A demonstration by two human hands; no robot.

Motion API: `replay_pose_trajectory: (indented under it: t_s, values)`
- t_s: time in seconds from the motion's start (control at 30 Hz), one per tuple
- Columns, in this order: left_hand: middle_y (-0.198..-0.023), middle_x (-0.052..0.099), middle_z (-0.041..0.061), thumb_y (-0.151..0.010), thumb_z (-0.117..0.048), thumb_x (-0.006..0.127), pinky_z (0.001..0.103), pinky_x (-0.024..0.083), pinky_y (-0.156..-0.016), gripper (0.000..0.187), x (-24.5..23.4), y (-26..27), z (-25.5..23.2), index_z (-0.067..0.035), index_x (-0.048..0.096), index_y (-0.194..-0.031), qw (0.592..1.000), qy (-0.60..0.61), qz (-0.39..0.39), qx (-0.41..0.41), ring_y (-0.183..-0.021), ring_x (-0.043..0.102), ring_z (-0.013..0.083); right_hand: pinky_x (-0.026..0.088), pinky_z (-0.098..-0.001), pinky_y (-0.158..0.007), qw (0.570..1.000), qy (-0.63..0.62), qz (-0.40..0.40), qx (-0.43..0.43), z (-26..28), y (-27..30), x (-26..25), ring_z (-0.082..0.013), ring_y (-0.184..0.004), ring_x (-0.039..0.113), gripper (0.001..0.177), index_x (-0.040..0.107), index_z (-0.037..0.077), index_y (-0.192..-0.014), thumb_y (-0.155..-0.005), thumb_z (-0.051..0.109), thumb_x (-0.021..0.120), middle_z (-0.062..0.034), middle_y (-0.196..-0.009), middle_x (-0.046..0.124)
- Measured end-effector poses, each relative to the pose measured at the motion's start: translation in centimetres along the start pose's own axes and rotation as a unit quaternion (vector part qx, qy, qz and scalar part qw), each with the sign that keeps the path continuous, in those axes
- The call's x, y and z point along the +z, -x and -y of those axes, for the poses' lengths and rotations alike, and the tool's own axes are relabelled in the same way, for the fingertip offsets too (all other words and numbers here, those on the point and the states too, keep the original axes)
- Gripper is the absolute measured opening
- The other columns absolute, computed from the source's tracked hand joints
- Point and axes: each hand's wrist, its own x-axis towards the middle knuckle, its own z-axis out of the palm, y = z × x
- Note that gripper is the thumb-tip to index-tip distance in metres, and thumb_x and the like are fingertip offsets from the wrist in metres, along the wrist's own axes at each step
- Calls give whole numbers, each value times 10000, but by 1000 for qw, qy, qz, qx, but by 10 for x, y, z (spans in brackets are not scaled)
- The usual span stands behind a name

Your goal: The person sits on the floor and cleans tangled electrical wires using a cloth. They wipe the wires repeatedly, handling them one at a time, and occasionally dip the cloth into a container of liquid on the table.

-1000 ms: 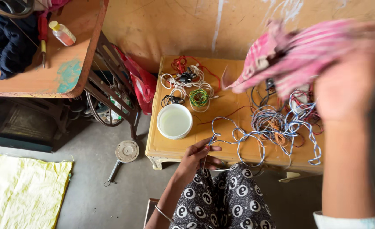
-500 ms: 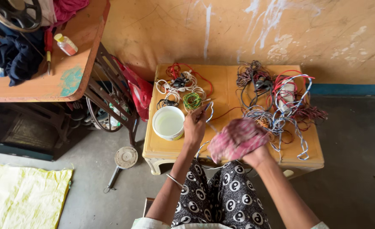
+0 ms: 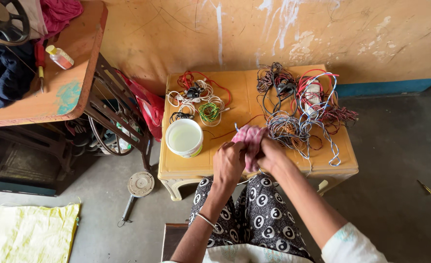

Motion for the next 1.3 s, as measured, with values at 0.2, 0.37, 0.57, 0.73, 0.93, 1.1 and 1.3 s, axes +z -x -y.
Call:
replay_pose_trajectory:
  t_s: [0.2, 0.37, 0.57, 0.73, 0.93, 1.1, 1.3]
  values:
    - [-807, 703, 159, -768, -68, 769, 435, 554, -634, 122, -14, 3, -14, -57, 726, -881, 999, 13, -42, 28, -732, 685, 339, 466, -435, -628, 979, 134, -151, 7, 37, 6, 17, -230, -737, 635, 202, 629, 75, -1009, -1038, 256, 543, -105, -898, 684]
    - [-807, 703, 124, -784, -49, 749, 418, 573, -702, 77, -22, -9, -9, -60, 699, -841, 995, -15, -66, 73, -748, 691, 298, 615, -413, -817, 990, 104, -93, -19, 16, 15, 15, -218, -846, 723, 135, 655, 43, -1081, -951, 72, 636, -102, -1000, 725]
    - [-779, 693, 131, -802, -53, 739, 443, 536, -619, 36, -38, -13, -10, -70, 728, -831, 997, -29, -63, 34, -703, 673, 322, 584, -377, -692, 951, 249, -141, -114, 74, 26, 18, -191, -779, 689, 128, 689, 26, -1036, -954, 109, 638, -83, -938, 719]
    - [-793, 670, 117, -847, -56, 728, 442, 540, -734, 27, -62, -28, -3, -60, 702, -845, 995, -23, -79, 62, -790, 666, 318, 545, -309, -721, 842, 396, -84, -356, 100, 62, 38, -136, -856, 653, 149, 703, -6, -1032, -897, -20, 643, -61, -983, 728]
    - [-843, 680, 108, -786, -75, 735, 445, 501, -781, 119, -60, -60, -32, -70, 676, -889, 980, -37, -81, 176, -854, 669, 314, 486, -431, -981, 481, 651, 126, -574, 106, 99, 111, -328, -1024, 679, 157, 693, 48, -857, -732, 37, 787, -142, -974, 729]
    - [-854, 681, 97, -801, -48, 664, 438, 474, -779, 112, -63, -78, -43, -99, 659, -901, 974, -96, -78, 192, -890, 684, 297, 388, -465, -1185, 403, 757, -11, -514, 111, 97, 116, -246, -942, 694, 234, 773, 62, -1007, -812, -55, 716, -110, -918, 736]
    - [-809, 676, 101, -860, -59, 642, 442, 472, -770, 31, -59, -72, -40, -89, 646, -865, 980, -89, -72, 161, -823, 690, 290, 392, -496, -1086, 370, 783, -89, -492, 121, 85, 103, -273, -895, 696, 207, 772, 49, -986, -808, -30, 702, -119, -917, 748]
